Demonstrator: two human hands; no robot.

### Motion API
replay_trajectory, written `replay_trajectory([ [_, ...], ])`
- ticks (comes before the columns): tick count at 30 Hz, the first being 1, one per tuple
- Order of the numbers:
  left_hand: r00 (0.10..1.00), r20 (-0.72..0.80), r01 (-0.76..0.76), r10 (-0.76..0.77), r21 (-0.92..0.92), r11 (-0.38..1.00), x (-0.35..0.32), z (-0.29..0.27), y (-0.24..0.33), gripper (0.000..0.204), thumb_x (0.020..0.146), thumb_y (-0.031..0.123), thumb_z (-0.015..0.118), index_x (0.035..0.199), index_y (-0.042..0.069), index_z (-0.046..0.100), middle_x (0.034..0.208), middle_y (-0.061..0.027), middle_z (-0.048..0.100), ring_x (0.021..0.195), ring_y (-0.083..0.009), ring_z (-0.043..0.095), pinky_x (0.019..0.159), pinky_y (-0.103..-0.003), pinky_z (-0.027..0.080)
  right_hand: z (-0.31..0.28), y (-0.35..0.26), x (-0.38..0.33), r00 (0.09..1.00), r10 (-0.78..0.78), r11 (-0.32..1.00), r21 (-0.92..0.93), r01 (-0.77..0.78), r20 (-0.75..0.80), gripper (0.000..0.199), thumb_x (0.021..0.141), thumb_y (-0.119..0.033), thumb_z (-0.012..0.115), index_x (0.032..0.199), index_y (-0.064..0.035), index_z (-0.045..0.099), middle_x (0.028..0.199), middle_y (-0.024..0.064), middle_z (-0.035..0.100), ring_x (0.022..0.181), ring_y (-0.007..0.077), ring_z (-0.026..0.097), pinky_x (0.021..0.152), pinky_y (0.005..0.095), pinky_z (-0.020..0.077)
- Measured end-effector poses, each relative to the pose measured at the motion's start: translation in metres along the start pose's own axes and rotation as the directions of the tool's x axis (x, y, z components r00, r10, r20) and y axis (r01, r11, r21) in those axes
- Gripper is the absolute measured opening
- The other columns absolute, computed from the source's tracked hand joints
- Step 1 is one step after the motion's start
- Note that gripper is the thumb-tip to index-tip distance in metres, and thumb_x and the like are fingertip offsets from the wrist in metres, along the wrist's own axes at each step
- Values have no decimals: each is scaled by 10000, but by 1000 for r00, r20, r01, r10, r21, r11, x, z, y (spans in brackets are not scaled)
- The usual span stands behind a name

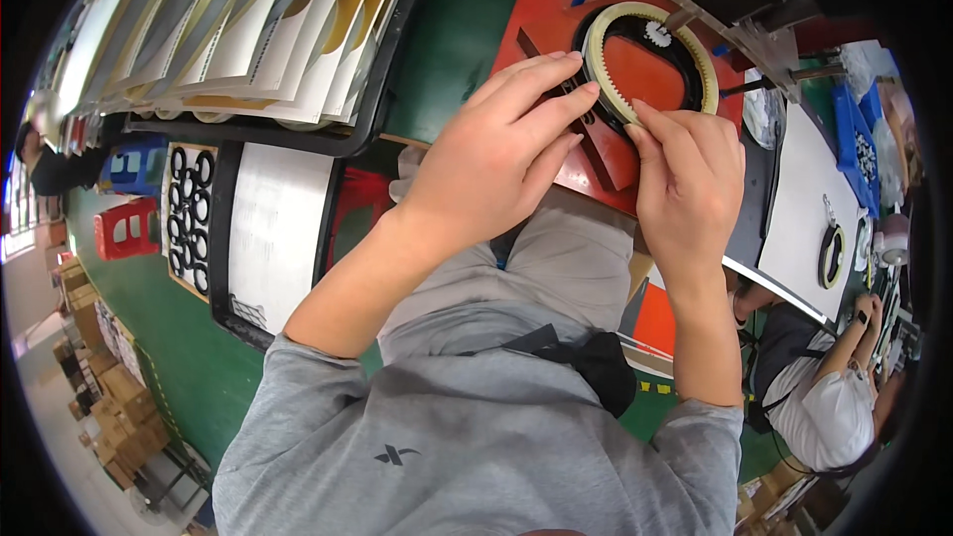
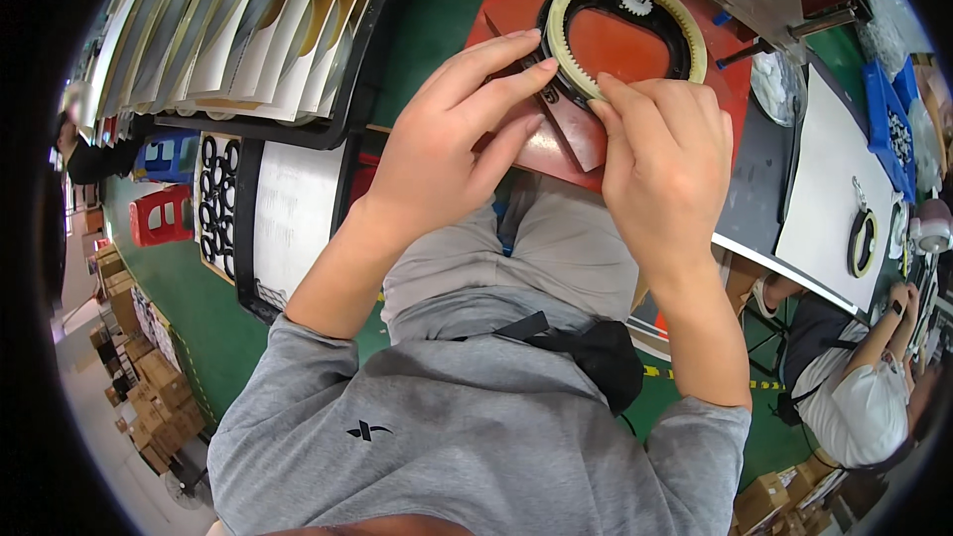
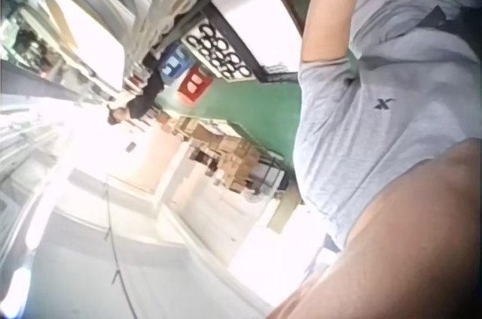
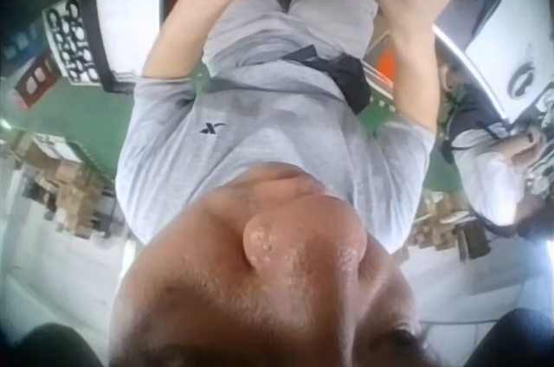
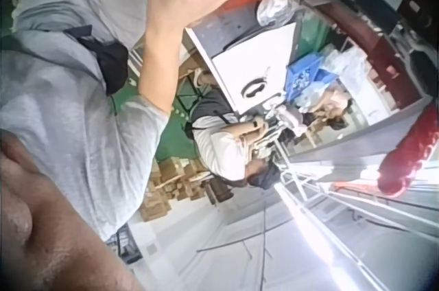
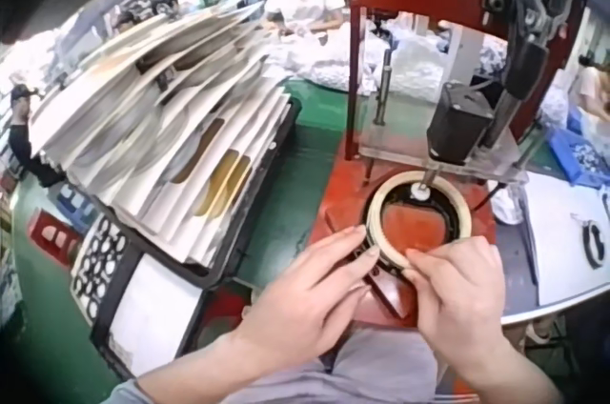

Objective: Greasing gear rings and assembling them into circular housings on a production line.

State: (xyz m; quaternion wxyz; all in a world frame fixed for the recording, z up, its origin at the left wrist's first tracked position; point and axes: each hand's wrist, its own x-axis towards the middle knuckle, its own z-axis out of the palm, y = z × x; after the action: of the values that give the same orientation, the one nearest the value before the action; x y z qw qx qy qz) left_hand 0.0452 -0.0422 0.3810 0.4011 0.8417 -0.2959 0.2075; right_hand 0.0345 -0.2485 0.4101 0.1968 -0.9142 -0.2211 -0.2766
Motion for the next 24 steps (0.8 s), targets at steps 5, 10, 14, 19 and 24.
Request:
replay_trajectory([
  [5, 998, -56, 26, -28, -30, 999, 9, -2, 1, 268, 861, 19, 732, 1128, 10, 723, 1194, -149, 709, 1101, -329, 679, 949, -394, 542, 1, -4, 2, 1000, 21, 1000, -18, -21, 17, 191, 813, -14, 780, 1003, -31, 771, 880, 76, 681, 837, 259, 624, 739, 360, 464],
  [10, 990, -63, 123, -126, -54, 991, 22, -1, 0, 213, 867, 23, 727, 1079, 7, 719, 1138, -140, 723, 1031, -326, 683, 893, -382, 541, 0, -4, 3, 999, 15, 999, -35, -14, 32, 187, 803, -39, 785, 988, -51, 769, 872, 53, 657, 838, 247, 615, 712, 370, 441],
  [14, 976, -180, 140, -123, 87, 986, 41, 11, -7, 187, 879, 85, 739, 1049, 7, 726, 1135, -145, 726, 998, -326, 682, 834, -356, 552, -2, -8, 5, 997, 31, 998, -58, -27, 67, 172, 823, -30, 776, 993, -48, 774, 882, 57, 667, 838, 249, 614, 732, 370, 449],
  [19, 969, -200, 138, -148, -62, 988, 44, 33, -17, 237, 900, 83, 715, 1124, 11, 744, 1222, -171, 718, 1110, -287, 706, 867, -336, 589, -3, -6, 4, 997, 17, 997, -76, -11, 79, 191, 831, -49, 779, 1021, -67, 774, 907, 42, 667, 856, 234, 613, 733, 357, 432],
  [24, 957, -190, 171, -219, -237, 956, 44, 39, -25, 271, 895, 18, 687, 1161, 10, 736, 1172, -162, 747, 1018, -237, 757, 921, -306, 590, -4, -3, 4, 993, -22, 993, -111, 36, 117, 232, 842, -61, 774, 1072, -89, 775, 935, 23, 667, 879, 216, 617, 746, 346, 418],
])
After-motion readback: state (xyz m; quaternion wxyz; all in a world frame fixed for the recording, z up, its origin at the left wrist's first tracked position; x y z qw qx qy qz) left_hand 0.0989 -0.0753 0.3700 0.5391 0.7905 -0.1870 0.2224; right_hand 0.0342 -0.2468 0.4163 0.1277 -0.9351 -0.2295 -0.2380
